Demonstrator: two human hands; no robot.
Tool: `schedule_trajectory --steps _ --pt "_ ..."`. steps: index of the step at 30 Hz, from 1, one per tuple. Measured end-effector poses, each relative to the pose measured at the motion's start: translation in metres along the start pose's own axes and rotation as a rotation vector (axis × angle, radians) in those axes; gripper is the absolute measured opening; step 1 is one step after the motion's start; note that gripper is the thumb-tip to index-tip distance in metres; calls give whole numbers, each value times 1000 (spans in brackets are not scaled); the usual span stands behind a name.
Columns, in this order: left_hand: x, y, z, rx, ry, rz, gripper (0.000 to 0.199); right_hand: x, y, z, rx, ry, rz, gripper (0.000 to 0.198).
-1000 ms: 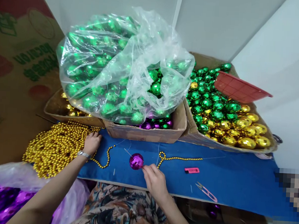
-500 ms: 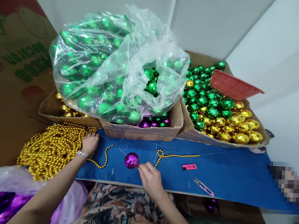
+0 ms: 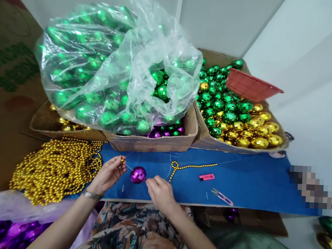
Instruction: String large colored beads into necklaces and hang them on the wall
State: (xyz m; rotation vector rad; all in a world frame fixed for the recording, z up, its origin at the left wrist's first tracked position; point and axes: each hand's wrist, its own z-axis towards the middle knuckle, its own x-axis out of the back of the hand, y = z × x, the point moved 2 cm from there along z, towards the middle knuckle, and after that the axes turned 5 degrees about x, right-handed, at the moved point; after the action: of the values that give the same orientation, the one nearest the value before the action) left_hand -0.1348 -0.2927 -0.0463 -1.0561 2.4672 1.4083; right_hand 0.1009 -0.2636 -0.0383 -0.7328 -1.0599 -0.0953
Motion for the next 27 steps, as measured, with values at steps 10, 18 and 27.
schedule_trajectory --steps 10,18,27 --pt "-18 0 -6 -21 3 -13 35 3 6 -6 -40 -13 -48 27" --pt "-24 -33 11 -224 27 547 44 -37 30 -10 -271 -101 -22 9" --pt "-79 -24 28 -610 -187 955 28 -14 50 -20 -396 58 31 38"
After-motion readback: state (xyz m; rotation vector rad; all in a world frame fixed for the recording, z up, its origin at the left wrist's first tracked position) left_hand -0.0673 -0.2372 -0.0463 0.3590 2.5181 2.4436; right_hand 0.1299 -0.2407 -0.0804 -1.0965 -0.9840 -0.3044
